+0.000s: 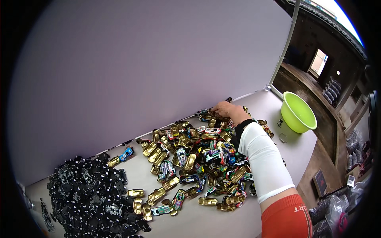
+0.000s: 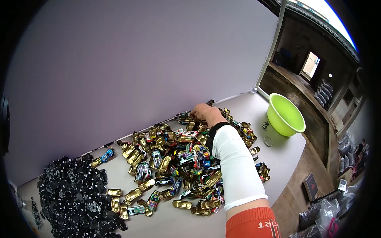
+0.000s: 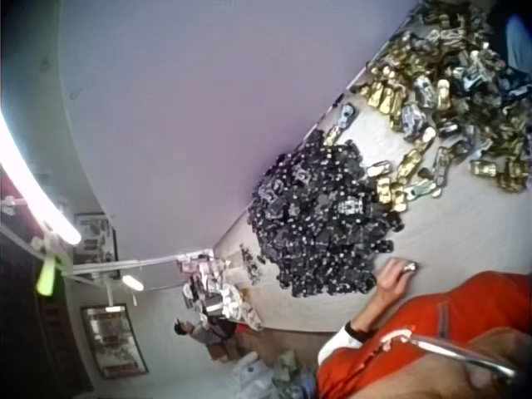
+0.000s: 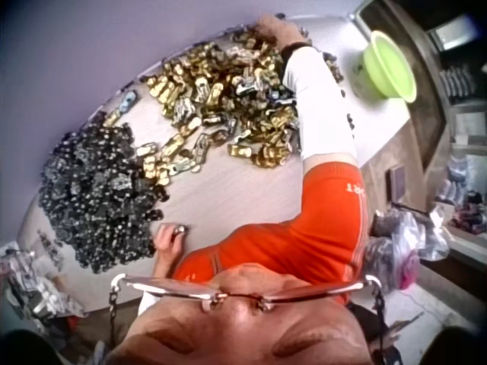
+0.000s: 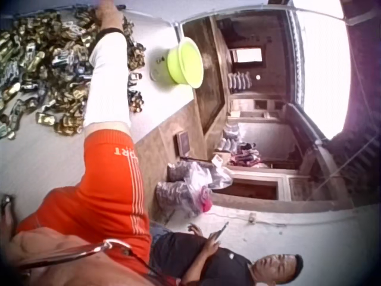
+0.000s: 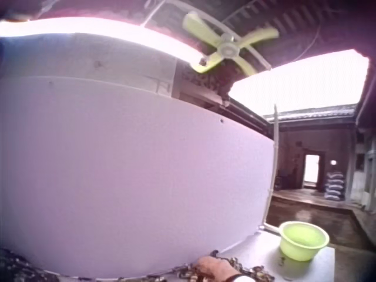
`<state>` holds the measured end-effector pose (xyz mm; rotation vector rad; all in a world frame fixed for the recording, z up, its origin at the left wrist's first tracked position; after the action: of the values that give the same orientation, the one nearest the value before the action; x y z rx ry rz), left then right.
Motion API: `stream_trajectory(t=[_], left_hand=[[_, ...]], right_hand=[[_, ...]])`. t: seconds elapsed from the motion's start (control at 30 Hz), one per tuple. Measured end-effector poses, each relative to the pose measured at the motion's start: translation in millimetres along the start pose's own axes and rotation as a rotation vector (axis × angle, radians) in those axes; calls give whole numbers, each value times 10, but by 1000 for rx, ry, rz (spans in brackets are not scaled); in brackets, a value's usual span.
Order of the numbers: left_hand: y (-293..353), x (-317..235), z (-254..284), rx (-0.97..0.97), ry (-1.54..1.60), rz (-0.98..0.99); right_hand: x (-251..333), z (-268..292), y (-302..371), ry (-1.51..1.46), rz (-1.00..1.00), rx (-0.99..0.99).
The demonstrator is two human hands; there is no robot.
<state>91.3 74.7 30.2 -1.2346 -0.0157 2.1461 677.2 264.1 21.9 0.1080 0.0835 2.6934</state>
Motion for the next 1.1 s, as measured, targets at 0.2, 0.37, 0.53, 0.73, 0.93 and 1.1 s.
stream_trajectory(t=[0.2,0.37,0.53,0.73,0.93,1.1], left_hand=[[-14,-27,-13,8,-26,-12],[-14,-19,-15,-18,-21,-50],[-20,-67,-26,1,-37,-49],[-21,-90,-15,-12,-24,-43],[1,-84,-22,-15,-16,-27],[-63,-111,-21,5,-29,-25]], right_hand=[[-172,-132,116,-3,131,63],[-433,-273,198,-38,121,107],[-308,-300,364,112,212,87],[-288,-468,501,270,426,81],[-149,-310,629,-28,326,-10],[-246,178,688,-363,162,-162]])
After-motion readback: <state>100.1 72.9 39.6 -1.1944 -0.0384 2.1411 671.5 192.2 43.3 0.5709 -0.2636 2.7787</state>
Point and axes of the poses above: each hand's wrist, its own y-axis away from the middle knuckle, its own z-axis out of the back of the hand, x = y × z, the point moved 9 cm from there along -y, towards the middle knuckle, and after that the axes turned 11 degrees about -x, right-handed, at the moved point
